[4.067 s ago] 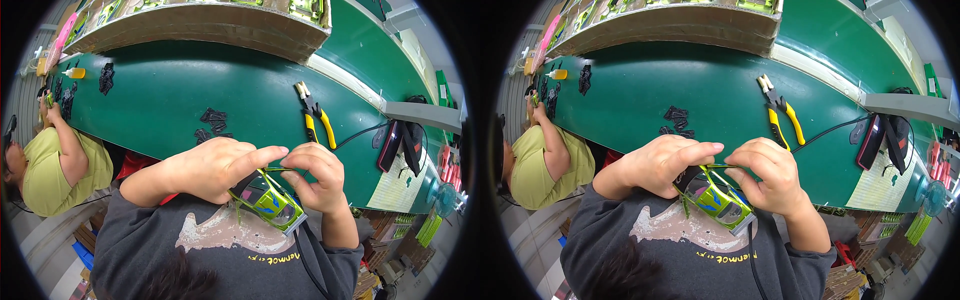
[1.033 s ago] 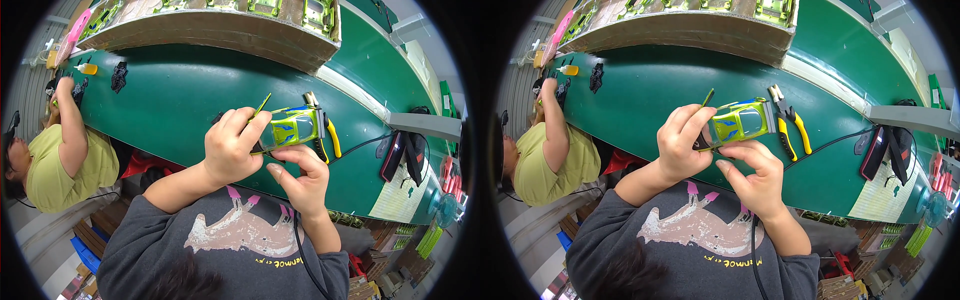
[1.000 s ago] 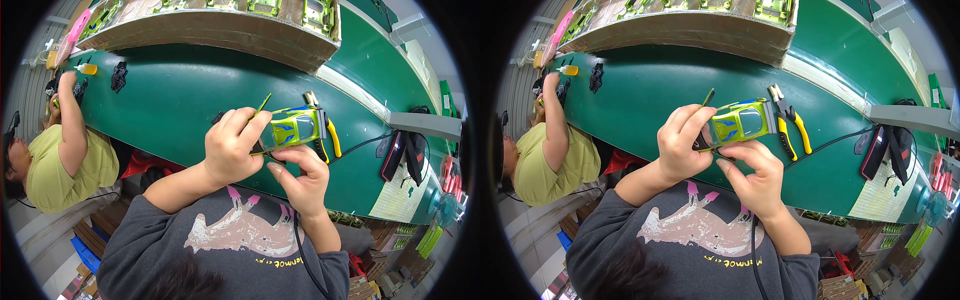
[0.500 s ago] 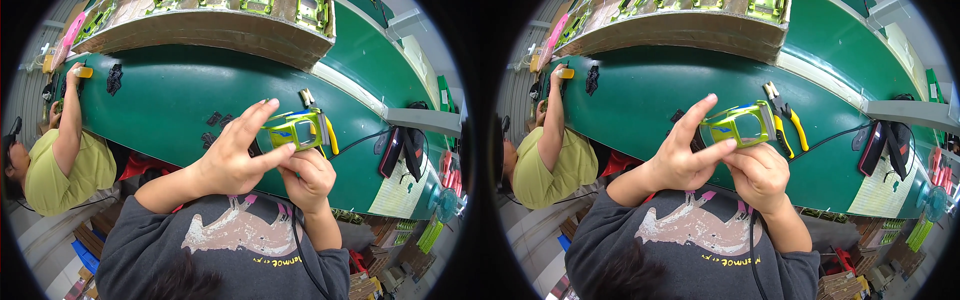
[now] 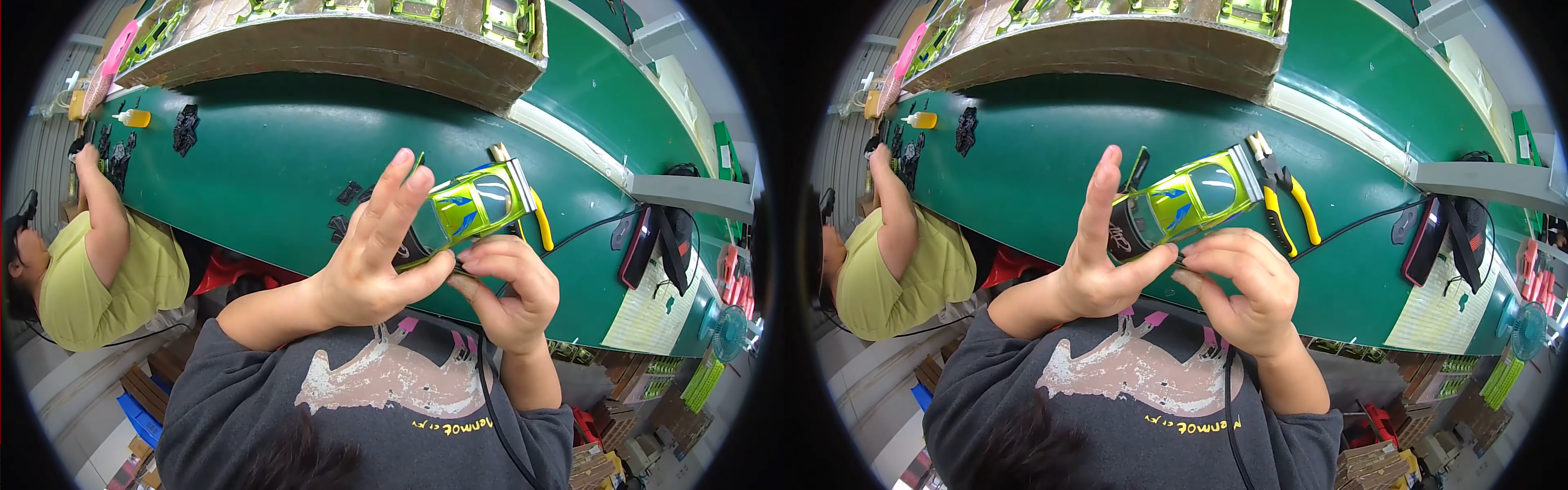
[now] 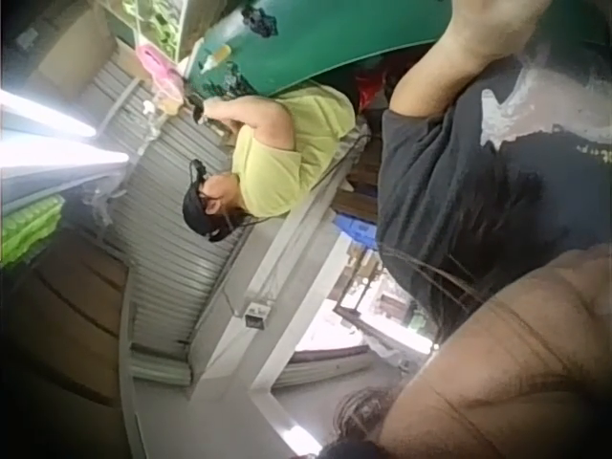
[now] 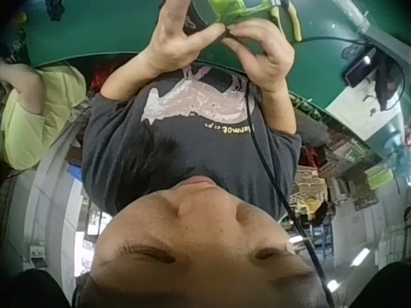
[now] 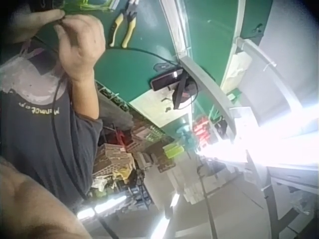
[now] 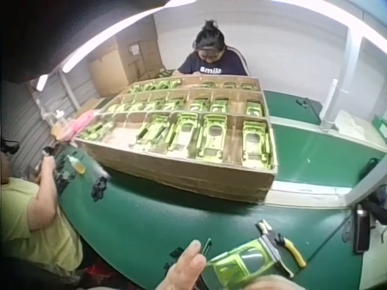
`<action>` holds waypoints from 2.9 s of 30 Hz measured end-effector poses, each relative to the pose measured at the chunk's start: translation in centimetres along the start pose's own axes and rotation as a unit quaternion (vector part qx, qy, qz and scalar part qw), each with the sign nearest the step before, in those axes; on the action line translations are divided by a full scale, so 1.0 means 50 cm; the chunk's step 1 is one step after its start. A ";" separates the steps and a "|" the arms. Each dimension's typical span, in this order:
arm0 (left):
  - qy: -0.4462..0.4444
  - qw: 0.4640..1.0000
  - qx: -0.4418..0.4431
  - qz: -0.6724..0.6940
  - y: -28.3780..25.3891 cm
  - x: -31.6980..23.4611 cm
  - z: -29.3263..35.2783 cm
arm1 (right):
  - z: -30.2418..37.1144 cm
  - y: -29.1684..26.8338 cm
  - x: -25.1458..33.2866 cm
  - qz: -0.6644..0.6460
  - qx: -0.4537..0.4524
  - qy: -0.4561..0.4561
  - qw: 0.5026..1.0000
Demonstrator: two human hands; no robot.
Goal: The person assembles toy cars by attaching small plastic parts to car bodies by hand and with pliers, retrieving and returning the car bodies to a cardboard tray.
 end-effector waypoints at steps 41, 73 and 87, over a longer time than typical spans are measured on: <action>0.120 0.991 -0.016 -0.065 -0.009 -0.002 0.009 | 0.004 -0.009 -0.002 0.022 0.013 -0.081 0.996; 0.006 0.995 -0.054 0.079 -0.001 0.004 0.022 | 0.012 -0.010 0.016 0.020 0.037 -0.026 0.999; 0.028 0.991 -0.087 0.101 0.001 0.011 0.024 | 0.003 -0.008 0.026 0.025 0.058 0.006 0.998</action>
Point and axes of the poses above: each hand's wrist, its own z-axis away from the middle knuckle, its own y-axis out of the palm, x = y × z, the point moved 1 cm from there along -z, towards the middle knuckle, and after that the axes turned 4 degrees about -x, right-handed, at the moved point
